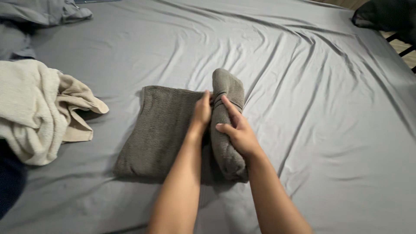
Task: The person folds a gray towel and a blue towel on a bed. They first unfold and smooth the gray towel, then fold it into a compact rectangle. Next, they unfold and fold the blue towel similarly, placing it beside the gray one.
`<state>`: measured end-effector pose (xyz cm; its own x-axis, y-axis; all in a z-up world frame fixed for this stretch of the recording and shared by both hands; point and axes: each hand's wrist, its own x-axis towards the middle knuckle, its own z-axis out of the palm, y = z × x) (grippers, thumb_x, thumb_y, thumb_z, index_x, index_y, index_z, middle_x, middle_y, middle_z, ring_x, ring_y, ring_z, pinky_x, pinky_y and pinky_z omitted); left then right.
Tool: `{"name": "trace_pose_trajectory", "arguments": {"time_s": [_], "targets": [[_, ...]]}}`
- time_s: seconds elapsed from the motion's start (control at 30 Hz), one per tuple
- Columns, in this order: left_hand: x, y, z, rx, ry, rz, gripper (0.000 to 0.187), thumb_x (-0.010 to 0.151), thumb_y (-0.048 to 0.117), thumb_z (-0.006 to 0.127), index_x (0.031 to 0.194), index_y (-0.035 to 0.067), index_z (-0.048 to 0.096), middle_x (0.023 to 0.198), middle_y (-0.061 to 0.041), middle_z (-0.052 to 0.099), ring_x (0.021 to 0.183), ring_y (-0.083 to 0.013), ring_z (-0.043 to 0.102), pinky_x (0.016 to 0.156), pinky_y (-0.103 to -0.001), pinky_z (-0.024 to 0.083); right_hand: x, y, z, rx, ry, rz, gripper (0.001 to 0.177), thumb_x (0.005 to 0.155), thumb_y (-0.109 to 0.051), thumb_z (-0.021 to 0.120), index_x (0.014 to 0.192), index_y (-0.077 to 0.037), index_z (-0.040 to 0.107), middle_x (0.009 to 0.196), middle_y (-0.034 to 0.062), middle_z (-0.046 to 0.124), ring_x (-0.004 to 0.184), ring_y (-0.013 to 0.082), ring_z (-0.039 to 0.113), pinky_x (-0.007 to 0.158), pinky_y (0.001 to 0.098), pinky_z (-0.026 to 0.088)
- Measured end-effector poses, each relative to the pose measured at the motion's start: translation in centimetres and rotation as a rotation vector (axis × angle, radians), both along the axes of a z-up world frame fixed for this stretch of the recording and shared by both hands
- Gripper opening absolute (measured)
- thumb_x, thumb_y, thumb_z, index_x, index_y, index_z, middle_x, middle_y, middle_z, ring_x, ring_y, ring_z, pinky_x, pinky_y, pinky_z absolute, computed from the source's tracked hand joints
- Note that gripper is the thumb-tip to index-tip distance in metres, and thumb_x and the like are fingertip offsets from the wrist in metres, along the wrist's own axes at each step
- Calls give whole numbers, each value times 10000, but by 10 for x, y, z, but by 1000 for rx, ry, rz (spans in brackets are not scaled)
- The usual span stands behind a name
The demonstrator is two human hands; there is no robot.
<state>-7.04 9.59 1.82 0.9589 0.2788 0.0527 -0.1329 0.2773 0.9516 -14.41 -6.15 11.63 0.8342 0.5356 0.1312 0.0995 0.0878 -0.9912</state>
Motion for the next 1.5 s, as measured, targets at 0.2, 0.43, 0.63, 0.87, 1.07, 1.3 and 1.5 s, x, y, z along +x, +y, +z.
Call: {"name": "trace_pose_trajectory", "arguments": {"time_s": [0.2, 0.43, 0.63, 0.87, 1.07, 1.3, 1.5], "targets": [[-28, 24, 43, 190, 236, -102, 581, 935, 464, 593, 1060, -88, 724, 968, -174, 747, 863, -256, 696, 765, -392, 544, -8, 27, -22, -221, -136, -15, 864, 810, -37, 697, 1581, -45, 306, 1630, 161, 380, 1441, 228, 447, 1131, 324, 402], [-14, 39, 11, 278, 370, 9, 492, 889, 342, 617, 977, -131, 723, 927, -232, 770, 875, -300, 749, 778, -412, 559, -24, 44, -16, -646, -66, -44, 868, 914, -131, 728, 1649, -116, 265, 1346, 334, 589, 1159, 346, 597, 987, 385, 495], [-21, 55, -2, 405, 373, 135, 534, 870, 294, 611, 1222, -107, 618, 1186, -269, 704, 1132, -328, 688, 972, -392, 508, -5, 27, -15, -457, -246, -319, 557, 916, -183, 689, 1444, -69, 554, 1349, 140, 731, 992, 249, 748, 900, 346, 599], [-32, 34, 26, 1295, 220, 234, 715, 977, 314, 513, 1556, -53, 307, 1585, -253, 352, 1478, -376, 337, 1218, -473, 254, 9, 26, -54, -1033, -843, -288, 742, 959, -413, 544, 1550, -30, 311, 1640, 237, 237, 1525, 405, 124, 1205, 564, 91], [-51, 19, 19, 1563, 144, 3, 739, 1042, 556, 239, 1600, 73, 215, 1690, -133, 141, 1572, -329, 58, 1242, -512, -19, -5, 38, -82, -1193, -864, -214, 779, 964, -452, 415, 1590, -30, 226, 1668, 179, 176, 1556, 358, 75, 1212, 586, 34], [-64, 34, 7, 1443, 176, -36, 820, 1008, 653, 183, 1612, 99, 219, 1707, -86, 134, 1574, -296, 77, 1249, -523, -15, -6, 46, -81, -1265, -814, -164, 814, 931, -457, 428, 1581, -20, 208, 1674, 155, 162, 1552, 329, 72, 1213, 570, 29], [-63, 32, 5, 1384, 198, -61, 793, 1003, 637, 198, 1613, 130, 198, 1706, -66, 122, 1568, -277, 74, 1251, -508, -10, -7, 39, -76, -1180, -790, -172, 815, 909, -428, 505, 1567, -15, 259, 1654, 167, 219, 1545, 329, 123, 1218, 547, 61]]}}
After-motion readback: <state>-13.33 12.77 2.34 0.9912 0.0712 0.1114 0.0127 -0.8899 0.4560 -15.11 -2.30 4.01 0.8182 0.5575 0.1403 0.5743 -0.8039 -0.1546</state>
